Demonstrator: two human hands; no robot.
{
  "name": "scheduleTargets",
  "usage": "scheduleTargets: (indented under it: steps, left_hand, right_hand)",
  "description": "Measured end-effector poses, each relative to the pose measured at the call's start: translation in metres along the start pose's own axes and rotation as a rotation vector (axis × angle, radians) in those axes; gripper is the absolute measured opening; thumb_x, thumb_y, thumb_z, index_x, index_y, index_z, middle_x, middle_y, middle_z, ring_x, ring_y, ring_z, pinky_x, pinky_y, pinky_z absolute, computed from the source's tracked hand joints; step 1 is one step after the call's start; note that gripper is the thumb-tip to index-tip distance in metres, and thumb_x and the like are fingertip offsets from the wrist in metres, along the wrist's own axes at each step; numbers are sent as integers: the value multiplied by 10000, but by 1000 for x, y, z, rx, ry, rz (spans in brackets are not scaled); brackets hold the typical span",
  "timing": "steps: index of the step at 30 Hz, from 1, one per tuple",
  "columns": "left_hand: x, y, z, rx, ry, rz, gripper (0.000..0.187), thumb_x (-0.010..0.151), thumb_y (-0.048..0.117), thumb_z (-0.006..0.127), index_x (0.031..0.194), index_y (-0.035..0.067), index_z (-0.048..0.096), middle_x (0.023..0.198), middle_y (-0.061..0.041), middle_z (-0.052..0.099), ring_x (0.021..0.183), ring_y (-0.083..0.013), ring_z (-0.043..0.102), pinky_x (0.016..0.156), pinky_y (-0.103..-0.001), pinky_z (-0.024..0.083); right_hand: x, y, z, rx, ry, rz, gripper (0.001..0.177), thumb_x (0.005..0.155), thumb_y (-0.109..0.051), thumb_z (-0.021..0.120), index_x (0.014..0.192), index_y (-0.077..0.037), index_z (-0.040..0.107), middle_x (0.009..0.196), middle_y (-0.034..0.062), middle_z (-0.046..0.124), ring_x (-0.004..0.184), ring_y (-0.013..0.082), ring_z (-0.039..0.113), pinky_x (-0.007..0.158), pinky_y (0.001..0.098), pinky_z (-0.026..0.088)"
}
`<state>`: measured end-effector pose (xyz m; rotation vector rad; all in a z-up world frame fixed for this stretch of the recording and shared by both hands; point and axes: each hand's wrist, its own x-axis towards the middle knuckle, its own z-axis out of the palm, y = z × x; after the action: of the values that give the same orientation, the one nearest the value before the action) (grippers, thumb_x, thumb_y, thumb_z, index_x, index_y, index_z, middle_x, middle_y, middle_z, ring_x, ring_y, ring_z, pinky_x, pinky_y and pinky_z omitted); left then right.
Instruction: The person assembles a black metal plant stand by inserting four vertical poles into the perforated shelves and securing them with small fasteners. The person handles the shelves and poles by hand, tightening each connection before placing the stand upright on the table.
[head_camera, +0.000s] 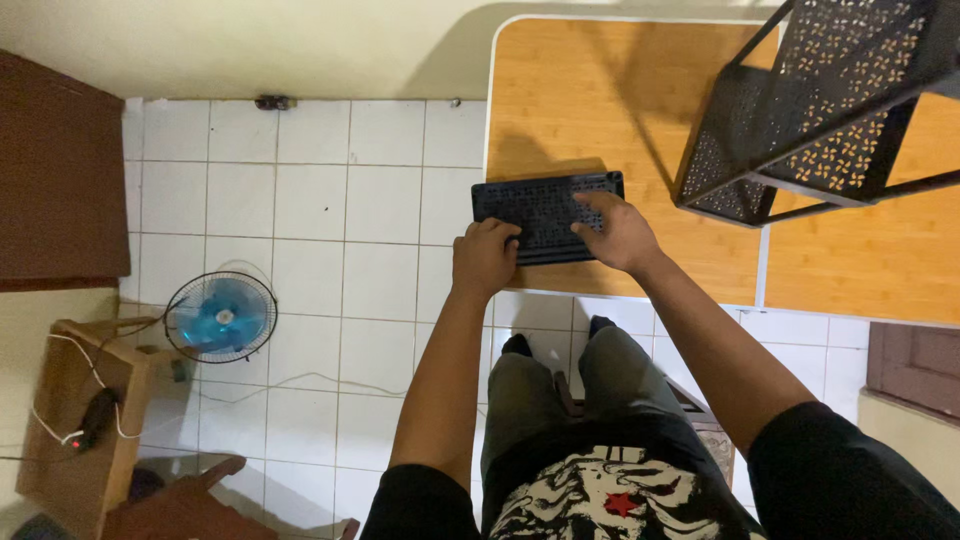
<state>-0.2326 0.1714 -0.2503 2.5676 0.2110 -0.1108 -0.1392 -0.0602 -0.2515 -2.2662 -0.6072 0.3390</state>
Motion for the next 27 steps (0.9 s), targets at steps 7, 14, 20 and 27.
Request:
scheduleTargets:
  steps: [7,14,20,27]
  left_hand:
    - [-10,-23,37,-20,-68,-21,196,897,208,696,1083,200,757,1120,-17,702,1073,-272,630,877,-493,493]
    - [-10,-44,65,7,31,20,211,884,207,706,1089,201,756,1128,-16,681,1112,-267,600,910,-510,459]
    - [-9,-54,79,123,-10,21,273,845,282,756,1106,201,753,1121,-13,668,1132,-257,567,901,-520,434]
    - [-12,-55,86,131,-13,-5,247,835,247,763,1076,195,763,1100,-7,664,1124,-247,566,906,-498,433]
  right_hand:
    - [-8,23,31,-7,-40,61,501,835,-197,766,1300,-47,654,1253,236,672,1132,391,656,977,434,521]
    - [-8,56,64,-11,-38,87,488,842,-187,764,1297,-51,653,1239,231,675,1101,377,672,926,434,537]
    - [-8,82,87,-107,-73,37,422,852,-136,711,1268,-80,667,1204,147,717,1135,347,670,965,426,525]
    - [-14,91,98,-334,-126,114,351,828,-148,723,1178,-179,720,1056,61,712,1132,292,637,943,497,479]
